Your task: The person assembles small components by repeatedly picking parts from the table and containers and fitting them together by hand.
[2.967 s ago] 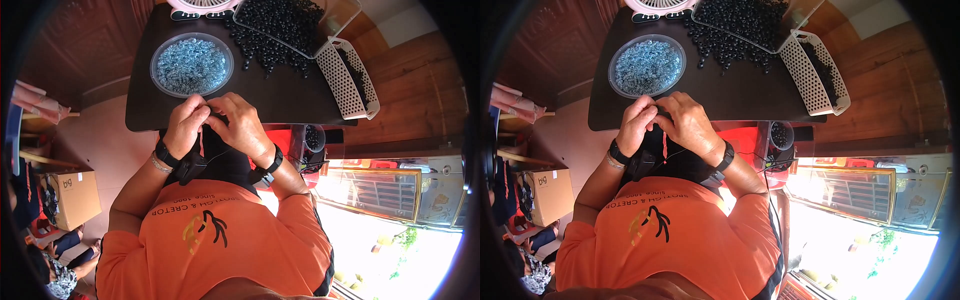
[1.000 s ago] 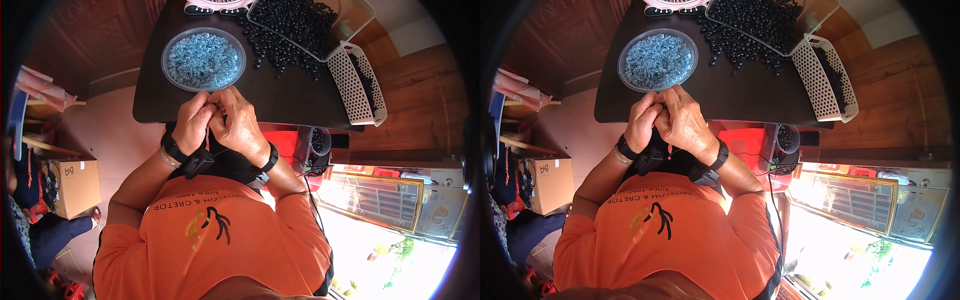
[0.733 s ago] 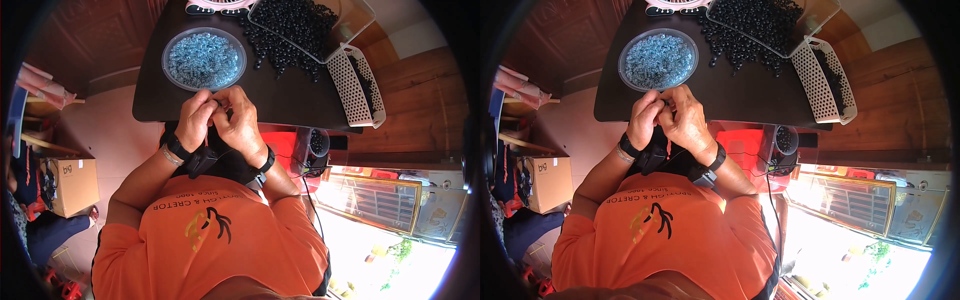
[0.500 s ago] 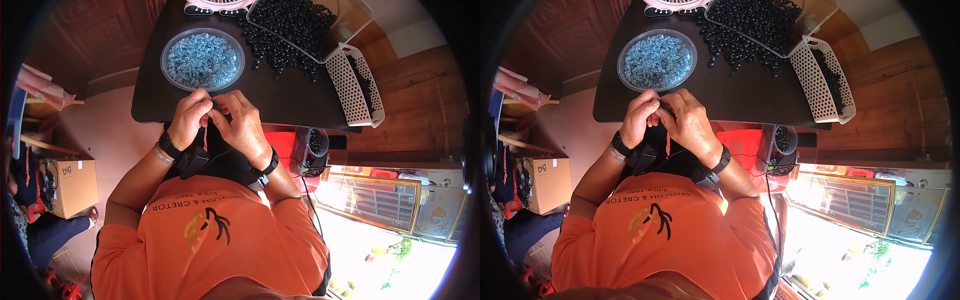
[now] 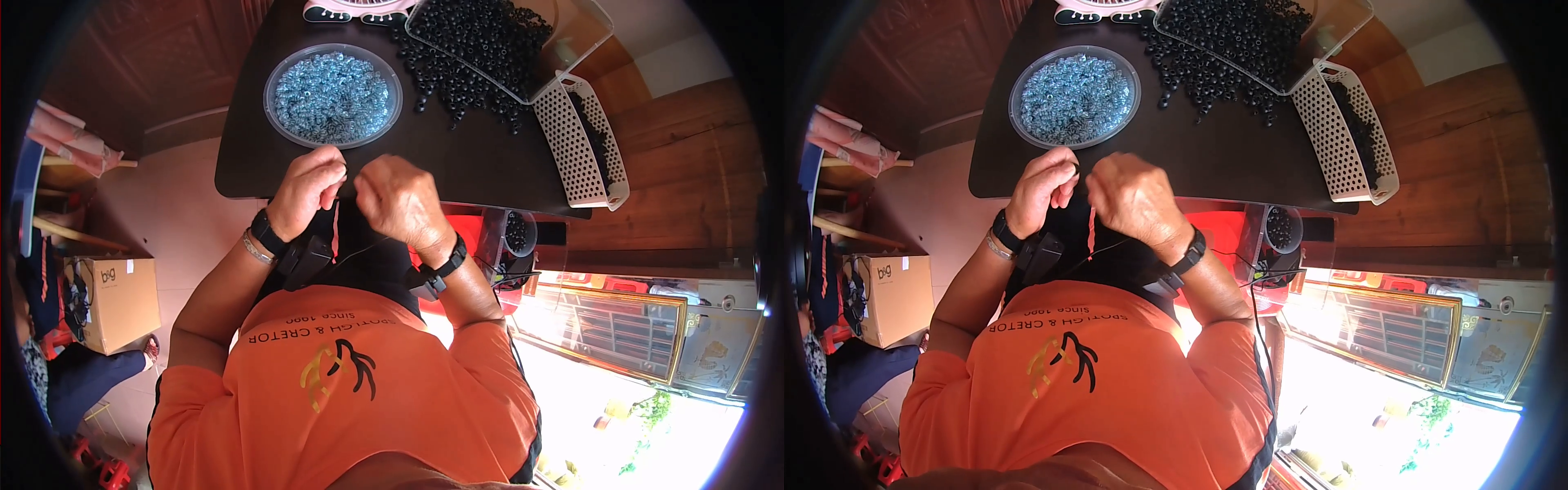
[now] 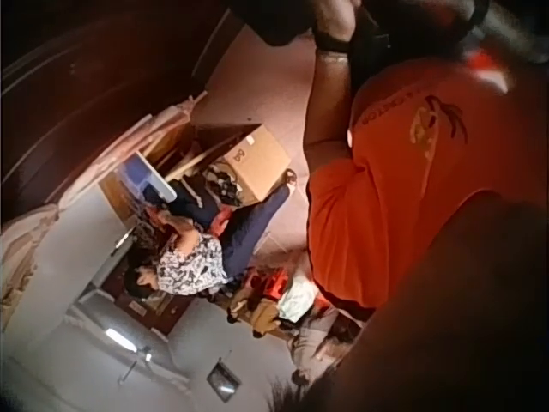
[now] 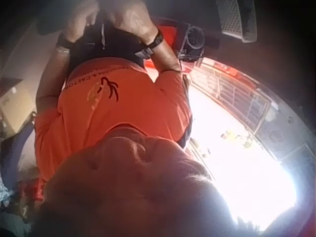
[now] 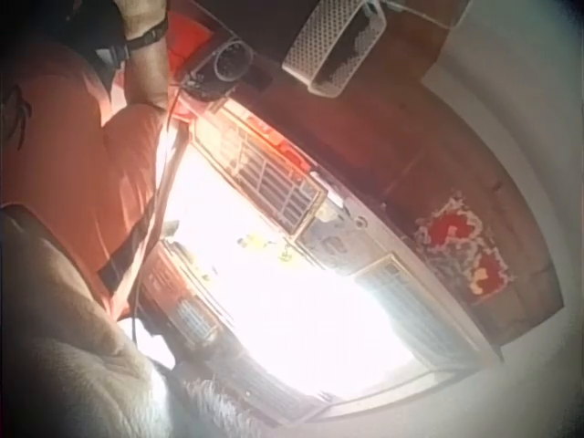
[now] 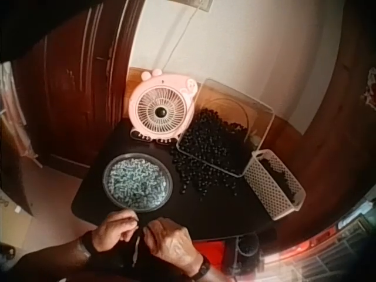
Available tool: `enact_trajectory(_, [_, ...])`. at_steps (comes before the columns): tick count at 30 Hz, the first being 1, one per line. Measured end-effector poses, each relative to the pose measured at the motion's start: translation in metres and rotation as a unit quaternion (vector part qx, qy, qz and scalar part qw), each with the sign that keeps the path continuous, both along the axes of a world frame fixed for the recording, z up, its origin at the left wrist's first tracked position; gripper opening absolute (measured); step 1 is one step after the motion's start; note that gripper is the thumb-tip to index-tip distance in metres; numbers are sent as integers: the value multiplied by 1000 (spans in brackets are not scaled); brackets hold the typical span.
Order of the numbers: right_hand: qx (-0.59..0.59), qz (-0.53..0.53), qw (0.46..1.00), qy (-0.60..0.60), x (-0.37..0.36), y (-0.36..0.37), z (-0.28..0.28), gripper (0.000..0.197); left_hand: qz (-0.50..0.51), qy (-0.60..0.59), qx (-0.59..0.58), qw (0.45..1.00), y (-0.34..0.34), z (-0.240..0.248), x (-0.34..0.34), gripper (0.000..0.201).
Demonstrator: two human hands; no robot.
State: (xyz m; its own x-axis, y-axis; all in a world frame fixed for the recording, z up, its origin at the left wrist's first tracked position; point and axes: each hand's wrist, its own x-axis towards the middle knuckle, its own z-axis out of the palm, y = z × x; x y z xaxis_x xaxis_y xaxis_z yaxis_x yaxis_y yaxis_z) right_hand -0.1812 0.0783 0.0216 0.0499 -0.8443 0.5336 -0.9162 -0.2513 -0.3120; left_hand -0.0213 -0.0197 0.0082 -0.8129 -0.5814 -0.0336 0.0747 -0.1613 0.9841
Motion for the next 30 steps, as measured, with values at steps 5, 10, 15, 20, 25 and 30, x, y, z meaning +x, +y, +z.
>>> enact_trajectory(5, [3, -172, 981, 92, -41, -9, -7, 11, 38, 101, 144, 984, 0, -6, 10, 18])
enact_trajectory(10, [21, -182, 978, 97, -48, -9, 3, 8, 32, 167, 242, 955, -6, -11, 32, 18])
enact_trajectory(15, [-23, -114, 993, -15, -31, -28, 38, 6, 38, 178, 276, 944, -10, -11, 40, 19])
enact_trajectory(20, [58, -16, 996, 58, -19, -60, 49, 10, 8, 184, 279, 943, -12, -15, 39, 19])
enact_trajectory(25, [143, 17, 984, 107, -22, -79, 45, 13, 4, 194, 271, 943, -12, -20, 36, 19])
enact_trajectory(30, [191, 11, 979, 71, -28, -87, 43, 13, 12, 194, 278, 940, -12, -19, 36, 18])
